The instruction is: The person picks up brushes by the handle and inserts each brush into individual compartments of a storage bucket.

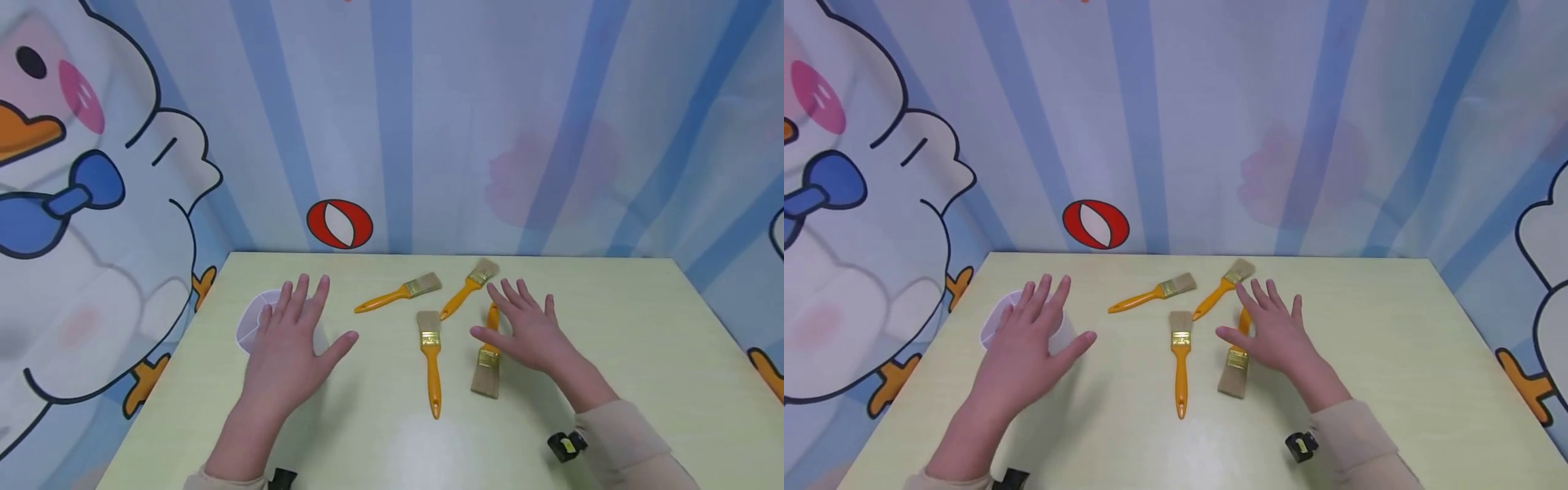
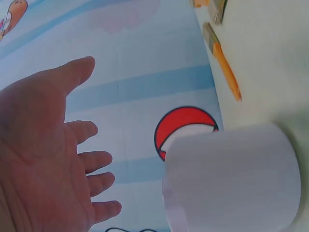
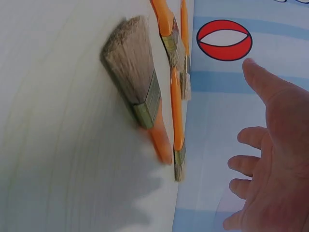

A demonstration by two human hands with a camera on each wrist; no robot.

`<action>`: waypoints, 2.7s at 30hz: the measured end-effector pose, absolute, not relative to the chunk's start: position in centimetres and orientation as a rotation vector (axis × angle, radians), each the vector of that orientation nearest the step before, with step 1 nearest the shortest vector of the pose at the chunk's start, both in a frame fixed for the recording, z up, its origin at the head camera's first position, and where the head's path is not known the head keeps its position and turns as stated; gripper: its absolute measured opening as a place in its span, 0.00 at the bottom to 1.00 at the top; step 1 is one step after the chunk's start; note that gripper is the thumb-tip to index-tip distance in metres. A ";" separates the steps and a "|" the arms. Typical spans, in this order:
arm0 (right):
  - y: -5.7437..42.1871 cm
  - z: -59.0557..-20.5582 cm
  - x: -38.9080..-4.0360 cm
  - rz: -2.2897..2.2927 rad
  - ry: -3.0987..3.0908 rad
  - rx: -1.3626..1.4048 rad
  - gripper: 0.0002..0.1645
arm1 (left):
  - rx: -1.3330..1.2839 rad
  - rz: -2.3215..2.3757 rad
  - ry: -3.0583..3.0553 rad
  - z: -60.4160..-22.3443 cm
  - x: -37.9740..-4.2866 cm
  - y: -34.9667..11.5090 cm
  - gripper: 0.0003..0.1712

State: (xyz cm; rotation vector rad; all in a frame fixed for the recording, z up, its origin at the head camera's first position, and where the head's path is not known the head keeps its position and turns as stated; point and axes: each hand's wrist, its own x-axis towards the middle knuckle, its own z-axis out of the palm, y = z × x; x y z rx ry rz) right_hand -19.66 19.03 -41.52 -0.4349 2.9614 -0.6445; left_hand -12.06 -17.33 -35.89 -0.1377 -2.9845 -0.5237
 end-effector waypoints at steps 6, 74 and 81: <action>17.6 -41.6 -20.2 -0.646 2.938 -0.485 0.58 | -0.105 -0.535 -2.962 -35.0 -12.3 -20.2 0.57; 6.1 -43.6 -25.5 -0.503 2.790 -0.729 0.55 | -0.159 -1.942 -2.763 -43.4 -15.5 -33.7 0.65; 5.1 -44.2 -26.0 -0.394 2.799 -0.730 0.55 | -0.153 -1.928 -2.751 -43.5 -15.4 -33.6 0.64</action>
